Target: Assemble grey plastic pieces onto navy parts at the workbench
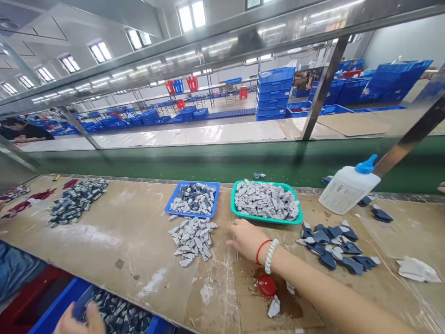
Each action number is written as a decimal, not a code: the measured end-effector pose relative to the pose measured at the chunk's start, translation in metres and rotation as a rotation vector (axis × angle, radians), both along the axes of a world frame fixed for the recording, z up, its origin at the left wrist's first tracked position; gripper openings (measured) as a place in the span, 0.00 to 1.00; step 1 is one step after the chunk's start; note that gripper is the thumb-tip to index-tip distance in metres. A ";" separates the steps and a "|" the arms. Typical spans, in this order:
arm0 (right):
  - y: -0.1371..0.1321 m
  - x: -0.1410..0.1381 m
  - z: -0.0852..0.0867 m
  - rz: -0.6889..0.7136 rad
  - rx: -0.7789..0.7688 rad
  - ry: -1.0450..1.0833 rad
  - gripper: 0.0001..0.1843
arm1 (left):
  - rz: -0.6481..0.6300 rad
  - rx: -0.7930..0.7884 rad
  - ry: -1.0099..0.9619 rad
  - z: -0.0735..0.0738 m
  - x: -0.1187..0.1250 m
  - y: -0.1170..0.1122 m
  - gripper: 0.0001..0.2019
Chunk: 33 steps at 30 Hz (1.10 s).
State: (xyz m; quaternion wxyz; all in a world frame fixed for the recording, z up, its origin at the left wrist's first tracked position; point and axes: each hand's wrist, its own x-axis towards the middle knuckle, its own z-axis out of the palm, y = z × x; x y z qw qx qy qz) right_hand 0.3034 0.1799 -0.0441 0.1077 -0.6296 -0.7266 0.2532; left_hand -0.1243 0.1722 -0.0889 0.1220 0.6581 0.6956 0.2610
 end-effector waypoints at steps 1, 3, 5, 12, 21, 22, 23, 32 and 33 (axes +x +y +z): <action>0.001 -0.003 -0.003 0.004 -0.017 0.002 0.30 | -0.029 0.091 -0.019 -0.002 0.015 0.017 0.26; 0.004 -0.014 -0.010 0.013 -0.049 0.009 0.49 | -0.134 0.151 -0.028 -0.005 0.049 0.055 0.28; 0.007 -0.028 -0.016 0.011 -0.077 0.016 0.61 | -0.312 0.089 -0.018 -0.006 0.081 0.092 0.30; 0.020 -0.060 -0.034 -0.051 -0.121 0.026 0.67 | -0.487 0.000 -0.008 -0.016 0.134 0.139 0.35; 0.020 -0.065 -0.044 -0.081 -0.057 0.023 0.73 | -0.521 -0.026 -0.048 -0.024 0.185 0.102 0.33; 0.019 -0.062 -0.044 -0.081 -0.048 0.023 0.71 | -0.517 -0.028 -0.052 -0.024 0.190 0.099 0.33; 0.019 -0.059 -0.045 -0.082 -0.037 0.022 0.69 | -0.514 -0.032 -0.056 -0.023 0.195 0.097 0.32; 0.020 -0.015 -0.035 -0.128 0.017 -0.049 0.55 | -0.441 -0.113 -0.098 -0.019 0.220 0.086 0.33; 0.017 -0.013 -0.031 -0.134 0.025 -0.063 0.53 | -0.438 -0.111 -0.103 -0.018 0.216 0.086 0.33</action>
